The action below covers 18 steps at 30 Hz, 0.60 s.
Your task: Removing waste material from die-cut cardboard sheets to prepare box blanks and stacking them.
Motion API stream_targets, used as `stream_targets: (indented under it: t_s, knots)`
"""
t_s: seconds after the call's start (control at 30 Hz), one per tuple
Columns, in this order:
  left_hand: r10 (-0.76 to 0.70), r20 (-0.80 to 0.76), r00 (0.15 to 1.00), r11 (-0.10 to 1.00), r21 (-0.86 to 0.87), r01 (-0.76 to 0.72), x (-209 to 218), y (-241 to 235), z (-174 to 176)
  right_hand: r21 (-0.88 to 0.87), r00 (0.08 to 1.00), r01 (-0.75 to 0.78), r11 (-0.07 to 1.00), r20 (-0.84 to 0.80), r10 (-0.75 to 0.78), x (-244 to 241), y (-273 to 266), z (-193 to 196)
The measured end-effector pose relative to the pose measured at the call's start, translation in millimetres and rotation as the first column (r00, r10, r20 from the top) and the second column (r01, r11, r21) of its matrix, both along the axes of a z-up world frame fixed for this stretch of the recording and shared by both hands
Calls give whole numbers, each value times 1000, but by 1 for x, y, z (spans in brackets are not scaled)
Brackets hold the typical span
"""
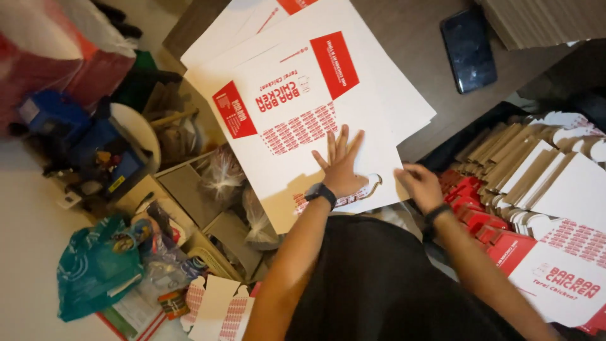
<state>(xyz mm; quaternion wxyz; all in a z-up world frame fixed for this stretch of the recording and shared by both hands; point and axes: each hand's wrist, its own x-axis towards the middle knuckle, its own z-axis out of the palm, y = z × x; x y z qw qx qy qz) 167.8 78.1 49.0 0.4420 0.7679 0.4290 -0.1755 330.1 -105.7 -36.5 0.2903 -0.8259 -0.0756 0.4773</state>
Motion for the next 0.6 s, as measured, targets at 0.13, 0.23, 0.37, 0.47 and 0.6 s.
stream_targets:
  t_s: [0.13, 0.23, 0.37, 0.47, 0.6]
  knots:
    - [309, 122, 943, 942, 99, -321, 15, 0, 31, 57, 988, 0, 998, -157, 9, 12, 51, 20]
    - [542, -31, 839, 832, 157, -532, 31, 10, 55, -97, 915, -402, 911, -8, 403, 19, 78, 64]
    - [542, -246, 804, 834, 37, -551, 35, 23, 63, -212, 805, -563, 799, 76, 588, 17, 93, 78]
    - [530, -304, 792, 834, 17, -552, 40, 29, 66, -283, 759, -582, 762, 145, 634, 15, 89, 60]
    - [532, -335, 778, 821, -23, -571, 39, 35, 70, -396, 630, -665, 633, 156, 760, 9, 83, 43]
